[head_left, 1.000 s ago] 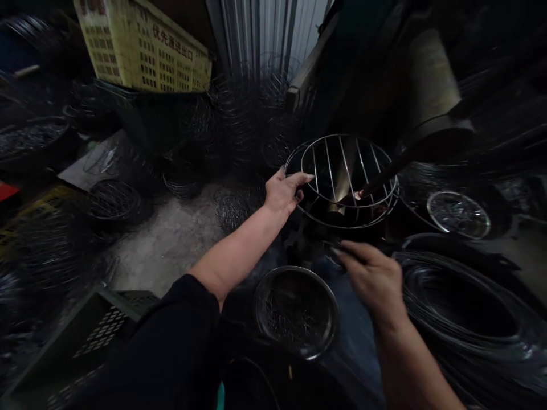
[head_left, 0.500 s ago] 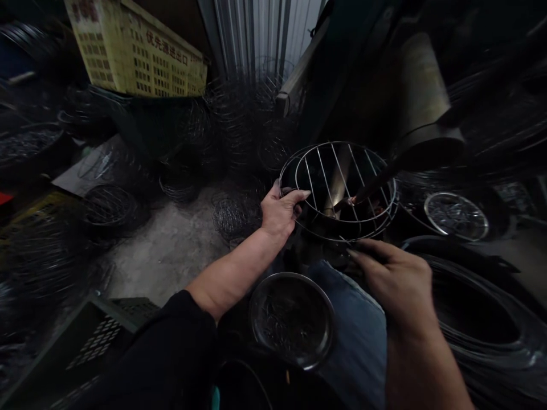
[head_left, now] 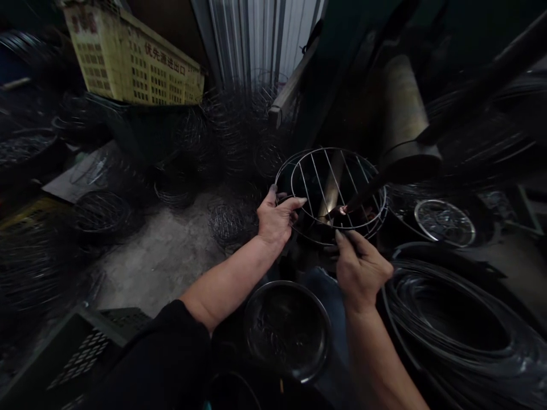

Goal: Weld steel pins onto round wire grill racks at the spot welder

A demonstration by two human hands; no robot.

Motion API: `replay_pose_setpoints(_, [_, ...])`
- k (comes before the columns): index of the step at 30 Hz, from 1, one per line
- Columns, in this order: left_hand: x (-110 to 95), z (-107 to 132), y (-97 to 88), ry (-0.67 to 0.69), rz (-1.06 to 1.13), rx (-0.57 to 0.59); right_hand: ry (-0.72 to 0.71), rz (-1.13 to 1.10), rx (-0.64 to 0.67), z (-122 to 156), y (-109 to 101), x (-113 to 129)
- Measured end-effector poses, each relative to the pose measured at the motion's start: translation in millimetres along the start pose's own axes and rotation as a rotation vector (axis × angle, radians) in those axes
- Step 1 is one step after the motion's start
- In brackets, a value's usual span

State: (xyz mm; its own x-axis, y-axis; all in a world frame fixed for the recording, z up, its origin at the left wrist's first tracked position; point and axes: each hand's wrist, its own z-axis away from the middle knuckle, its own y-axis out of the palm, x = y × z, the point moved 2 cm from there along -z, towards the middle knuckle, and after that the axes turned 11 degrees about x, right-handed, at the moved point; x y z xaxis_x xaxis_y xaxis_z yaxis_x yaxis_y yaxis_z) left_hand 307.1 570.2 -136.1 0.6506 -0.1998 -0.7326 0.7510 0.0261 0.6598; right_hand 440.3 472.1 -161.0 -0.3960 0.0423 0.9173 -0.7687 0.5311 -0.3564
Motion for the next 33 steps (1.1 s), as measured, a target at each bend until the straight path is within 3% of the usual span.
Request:
replay_pose_setpoints(4, [-1, -4, 3.4, 0.001, 0.009, 0.022, 0.048, -0.103, -0.027, -4, 4, 0])
replay_pose_setpoints(16, [2, -17, 3.9, -0.034, 0.036, 0.016, -0.106, -0.035, -0.128, -14, 12, -14])
replay_pose_setpoints(33, [3, -32, 9.6, -0.078, -0.007, -0.034, -0.132, -0.01, -0.069, -23, 12, -15])
